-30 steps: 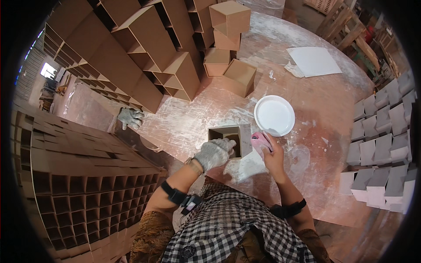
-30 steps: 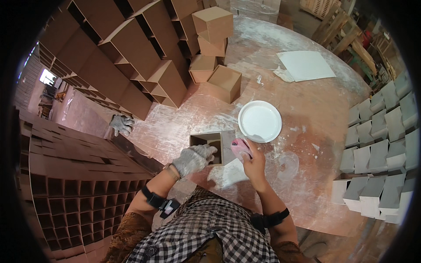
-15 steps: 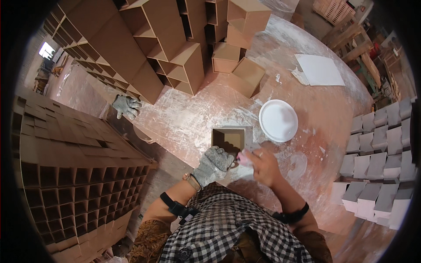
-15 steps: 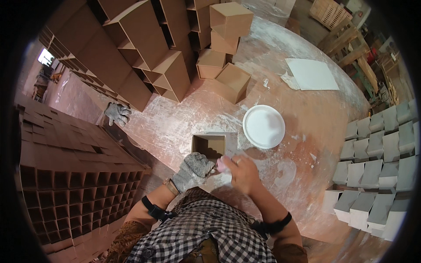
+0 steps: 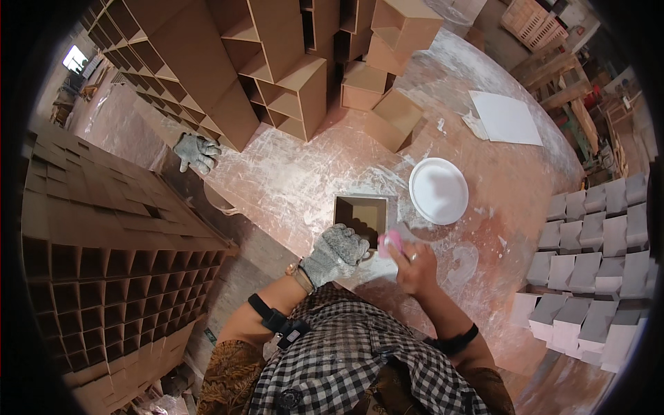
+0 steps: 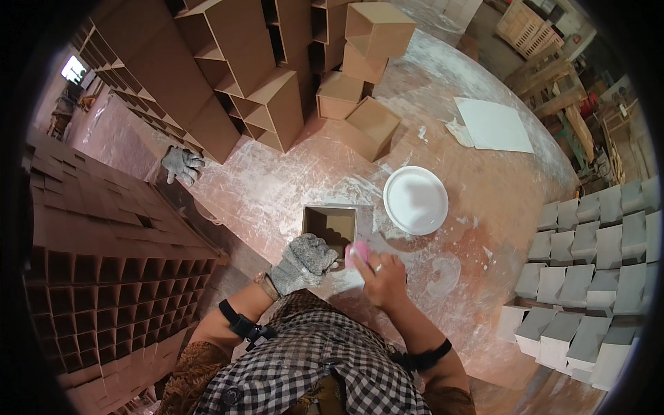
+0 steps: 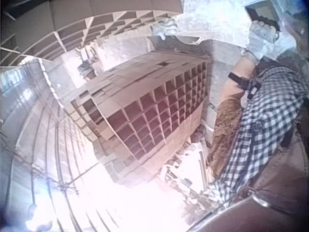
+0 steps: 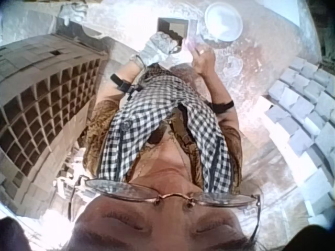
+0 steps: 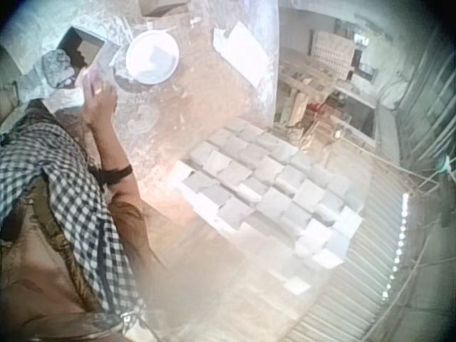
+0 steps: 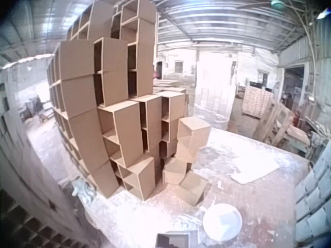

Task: Polishing the surfaces of small cardboard boxes with a sponge and finishing solution.

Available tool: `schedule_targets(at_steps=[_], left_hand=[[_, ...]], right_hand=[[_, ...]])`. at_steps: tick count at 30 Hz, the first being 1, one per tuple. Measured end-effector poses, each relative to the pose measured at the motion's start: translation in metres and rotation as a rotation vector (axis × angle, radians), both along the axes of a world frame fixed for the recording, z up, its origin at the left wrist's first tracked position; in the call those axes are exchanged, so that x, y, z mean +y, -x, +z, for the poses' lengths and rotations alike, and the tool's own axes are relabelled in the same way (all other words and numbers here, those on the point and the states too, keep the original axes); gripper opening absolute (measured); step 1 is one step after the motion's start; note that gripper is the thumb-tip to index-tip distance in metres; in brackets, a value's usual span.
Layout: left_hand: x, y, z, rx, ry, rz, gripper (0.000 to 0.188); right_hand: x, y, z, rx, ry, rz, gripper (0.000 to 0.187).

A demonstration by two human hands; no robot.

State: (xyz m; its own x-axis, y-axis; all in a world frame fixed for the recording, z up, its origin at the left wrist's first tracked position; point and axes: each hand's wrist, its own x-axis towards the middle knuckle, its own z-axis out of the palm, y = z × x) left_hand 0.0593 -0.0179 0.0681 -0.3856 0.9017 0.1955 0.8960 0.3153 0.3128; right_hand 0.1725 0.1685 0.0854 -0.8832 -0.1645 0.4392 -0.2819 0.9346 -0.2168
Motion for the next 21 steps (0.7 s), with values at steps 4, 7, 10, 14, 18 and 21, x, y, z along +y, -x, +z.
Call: schedule_targets(at_steps=[4, 7, 10, 14, 18, 21], left_hand=[[-0.001, 0.001, 0.003, -0.025, -0.027, 0.001, 0.020], [0.001, 0.001, 0.000, -0.018, 0.000, -0.012, 0.019], [0.001, 0.001, -0.004, -0.005, 0.002, -0.009, 0.019], [0.000, 0.000, 0.002, -0.016, -0.035, 0.004, 0.018], [0.001, -0.001, 0.001, -0.003, -0.038, 0.013, 0.018], [0.001, -0.001, 0.003, -0.016, -0.025, 0.019, 0.019]], right_hand=[[0.007, 0.004, 0.002, 0.072, -0.044, 0.037, 0.045], [0.025, 0.057, -0.005, 0.183, -0.077, -0.050, 0.043], [0.027, 0.080, 0.001, 0.107, -0.111, -0.067, 0.041], [0.017, 0.032, -0.005, 0.063, -0.043, -0.021, 0.040], [0.004, -0.021, 0.008, -0.078, -0.061, 0.086, 0.039], [0.005, -0.015, 0.019, -0.069, -0.075, 0.130, 0.039]])
